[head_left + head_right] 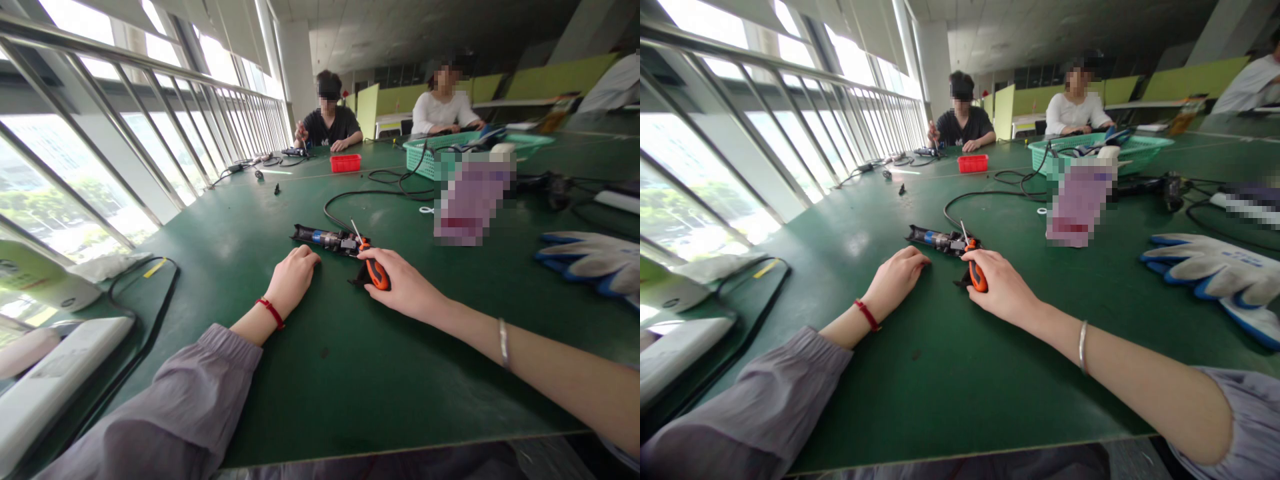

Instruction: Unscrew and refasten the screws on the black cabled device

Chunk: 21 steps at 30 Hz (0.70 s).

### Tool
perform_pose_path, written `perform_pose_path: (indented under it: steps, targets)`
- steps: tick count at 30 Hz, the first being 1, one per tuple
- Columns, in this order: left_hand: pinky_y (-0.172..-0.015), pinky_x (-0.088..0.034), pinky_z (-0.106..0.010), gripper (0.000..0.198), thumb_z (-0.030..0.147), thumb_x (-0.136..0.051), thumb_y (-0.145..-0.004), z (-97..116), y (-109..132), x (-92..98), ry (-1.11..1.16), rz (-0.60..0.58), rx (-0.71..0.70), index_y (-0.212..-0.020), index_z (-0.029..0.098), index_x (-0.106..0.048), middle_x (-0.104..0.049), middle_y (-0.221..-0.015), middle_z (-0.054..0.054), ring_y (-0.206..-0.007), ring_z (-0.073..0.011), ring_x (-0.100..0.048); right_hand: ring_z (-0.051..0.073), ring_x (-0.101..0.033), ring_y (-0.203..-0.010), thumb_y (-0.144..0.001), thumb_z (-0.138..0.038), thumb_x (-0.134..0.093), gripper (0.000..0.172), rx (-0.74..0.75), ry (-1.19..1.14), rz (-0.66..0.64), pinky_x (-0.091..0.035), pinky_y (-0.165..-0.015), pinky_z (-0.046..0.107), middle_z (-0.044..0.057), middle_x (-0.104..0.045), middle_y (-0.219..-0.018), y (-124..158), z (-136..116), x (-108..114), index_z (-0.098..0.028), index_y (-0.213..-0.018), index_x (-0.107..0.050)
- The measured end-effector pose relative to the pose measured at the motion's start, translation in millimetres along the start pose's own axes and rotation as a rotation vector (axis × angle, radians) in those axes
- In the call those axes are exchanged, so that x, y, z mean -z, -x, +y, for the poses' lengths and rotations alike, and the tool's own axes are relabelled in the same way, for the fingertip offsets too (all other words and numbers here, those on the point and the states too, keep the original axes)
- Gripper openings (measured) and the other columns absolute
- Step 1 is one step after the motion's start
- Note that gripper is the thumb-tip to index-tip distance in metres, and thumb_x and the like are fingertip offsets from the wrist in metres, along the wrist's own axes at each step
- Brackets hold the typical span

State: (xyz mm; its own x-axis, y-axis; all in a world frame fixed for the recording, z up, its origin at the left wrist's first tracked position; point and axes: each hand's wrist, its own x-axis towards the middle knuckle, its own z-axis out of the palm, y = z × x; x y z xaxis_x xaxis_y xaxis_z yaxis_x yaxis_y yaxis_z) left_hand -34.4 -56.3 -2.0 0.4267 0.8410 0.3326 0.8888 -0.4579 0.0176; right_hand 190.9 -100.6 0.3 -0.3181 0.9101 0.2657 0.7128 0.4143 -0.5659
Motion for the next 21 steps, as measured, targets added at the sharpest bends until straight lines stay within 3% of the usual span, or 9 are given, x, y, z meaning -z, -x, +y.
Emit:
perform_pose_path:
  steps: [7, 13, 17, 21]
  targets:
    - [-0.073, -0.048, -0.026, 0.017, 0.015, -0.051, -0.083, 5, -1, -0.8, 0.256, 0.156, 0.019, -0.095, 0.020, -0.063, -0.065, -0.092, -0.002, -0.080, -0.0159, -0.062, 0.021, -0.054, -0.105, -0.068, -0.015, -0.059, 0.039, 0.008, -0.117, -0.013, -0.043, -0.093, 0.038, 0.006, -0.055, -0.113, -2, -2, -5, -0.024, -0.105, -0.049]
    - [-0.072, -0.048, -0.026, 0.008, 0.015, -0.056, -0.081, 9, -7, -5.5, 0.382, 0.301, -0.023, -0.083, 0.019, -0.063, -0.066, -0.086, -0.001, -0.078, -0.0147, -0.062, 0.019, -0.058, -0.090, -0.068, -0.016, -0.056, 0.035, 0.001, -0.196, -0.016, -0.046, -0.081, 0.034, 0.003, -0.057, -0.104, 3, -9, -8, -0.024, -0.101, -0.046]
    - [-0.072, -0.050, -0.025, 0.008, 0.017, -0.056, -0.082, 15, -20, -12.7, 0.516, 0.432, -0.022, -0.083, 0.018, -0.064, -0.066, -0.085, -0.002, -0.076, -0.0132, -0.061, 0.017, -0.058, -0.091, -0.069, -0.014, -0.054, 0.036, 0.013, -0.302, -0.003, -0.044, -0.086, 0.035, 0.002, -0.059, -0.103, 5, -11, -15, -0.025, -0.101, -0.044]
    - [-0.072, -0.051, -0.025, 0.008, 0.015, -0.057, -0.081, 18, -29, -18.6, 0.558, 0.431, -0.029, -0.082, 0.017, -0.065, -0.066, -0.083, -0.002, -0.074, -0.0130, -0.061, 0.017, -0.059, -0.093, -0.071, -0.012, -0.052, 0.037, 0.028, -0.400, 0.030, -0.043, -0.088, 0.034, 0.001, -0.060, -0.102, 4, -8, -19, -0.026, -0.103, -0.041]
